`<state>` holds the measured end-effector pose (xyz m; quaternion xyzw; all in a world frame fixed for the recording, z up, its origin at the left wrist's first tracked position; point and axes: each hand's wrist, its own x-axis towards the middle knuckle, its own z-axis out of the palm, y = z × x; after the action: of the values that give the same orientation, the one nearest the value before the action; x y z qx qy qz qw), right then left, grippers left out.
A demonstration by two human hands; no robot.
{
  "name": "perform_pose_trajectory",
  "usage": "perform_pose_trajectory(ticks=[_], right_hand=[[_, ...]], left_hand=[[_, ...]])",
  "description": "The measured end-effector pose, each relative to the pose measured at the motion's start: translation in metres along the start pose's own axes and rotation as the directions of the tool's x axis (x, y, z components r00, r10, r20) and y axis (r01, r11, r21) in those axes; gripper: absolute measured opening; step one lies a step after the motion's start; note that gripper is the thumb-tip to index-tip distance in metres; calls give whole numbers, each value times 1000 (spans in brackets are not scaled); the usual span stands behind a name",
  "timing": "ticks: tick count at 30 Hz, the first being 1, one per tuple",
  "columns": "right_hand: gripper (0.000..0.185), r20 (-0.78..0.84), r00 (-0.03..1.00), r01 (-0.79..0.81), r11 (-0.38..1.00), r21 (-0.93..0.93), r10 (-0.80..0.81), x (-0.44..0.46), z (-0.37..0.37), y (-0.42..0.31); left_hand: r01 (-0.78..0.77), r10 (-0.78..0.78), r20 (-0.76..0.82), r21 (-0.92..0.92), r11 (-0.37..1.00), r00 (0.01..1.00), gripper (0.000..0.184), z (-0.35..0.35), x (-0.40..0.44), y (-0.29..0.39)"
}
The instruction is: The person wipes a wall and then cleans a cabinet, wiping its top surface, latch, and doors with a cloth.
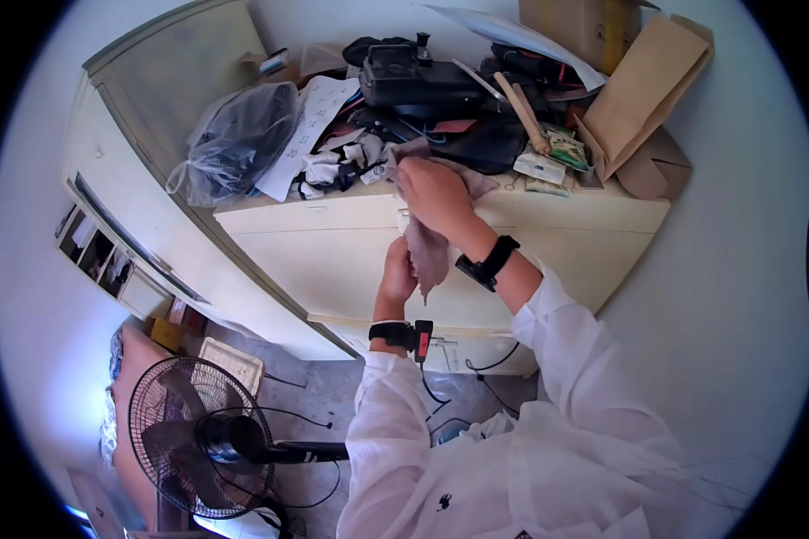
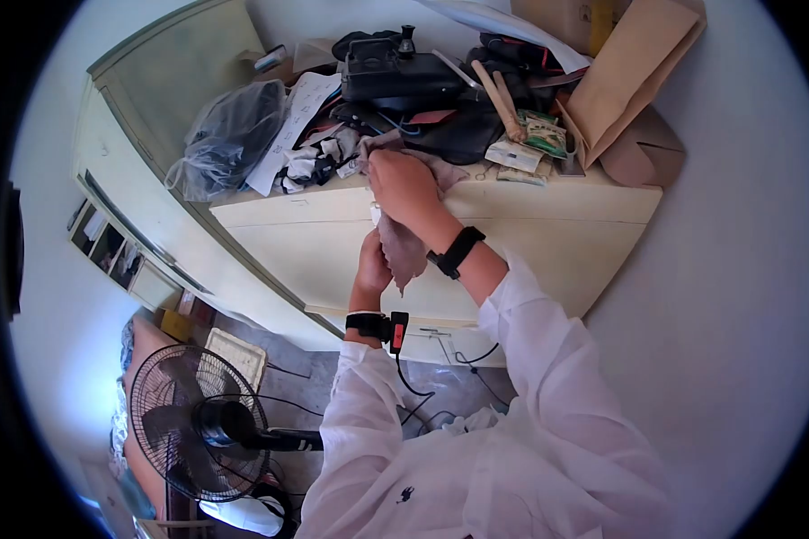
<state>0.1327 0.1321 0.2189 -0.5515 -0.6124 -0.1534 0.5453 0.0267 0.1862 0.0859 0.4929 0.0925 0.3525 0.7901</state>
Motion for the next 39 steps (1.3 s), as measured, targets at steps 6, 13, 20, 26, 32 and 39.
perform_pose_trajectory(ticks=[6, 13, 20, 26, 32, 39], right_hand=[[21, 10, 970, 225, 884, -410, -242, -11, 9, 4], [21, 111, 983, 176, 916, -360, -146, -20, -13, 7], [12, 60, 992, 120, 953, -280, -107, -24, -28, 5], [15, 56, 991, 133, 926, -354, -120, -15, -19, 16], [24, 106, 993, 10, 851, -525, 53, -1, -5, 29], [28, 113, 989, -19, 848, -530, 93, -3, -5, 28]], left_hand=[[216, 75, 638, -365, 906, 766, 40, -40, 17, -9], [114, -113, 16, -87, 990, 993, 26, 8, -4, 17], [196, -168, 154, -190, 962, 974, 30, 26, -10, 29], [198, -176, 123, -193, 961, 977, 32, 27, -12, 31], [199, -179, 104, -226, 954, 978, 33, 26, -12, 28], [152, -125, 142, -197, 968, 982, 32, 24, -11, 25]])
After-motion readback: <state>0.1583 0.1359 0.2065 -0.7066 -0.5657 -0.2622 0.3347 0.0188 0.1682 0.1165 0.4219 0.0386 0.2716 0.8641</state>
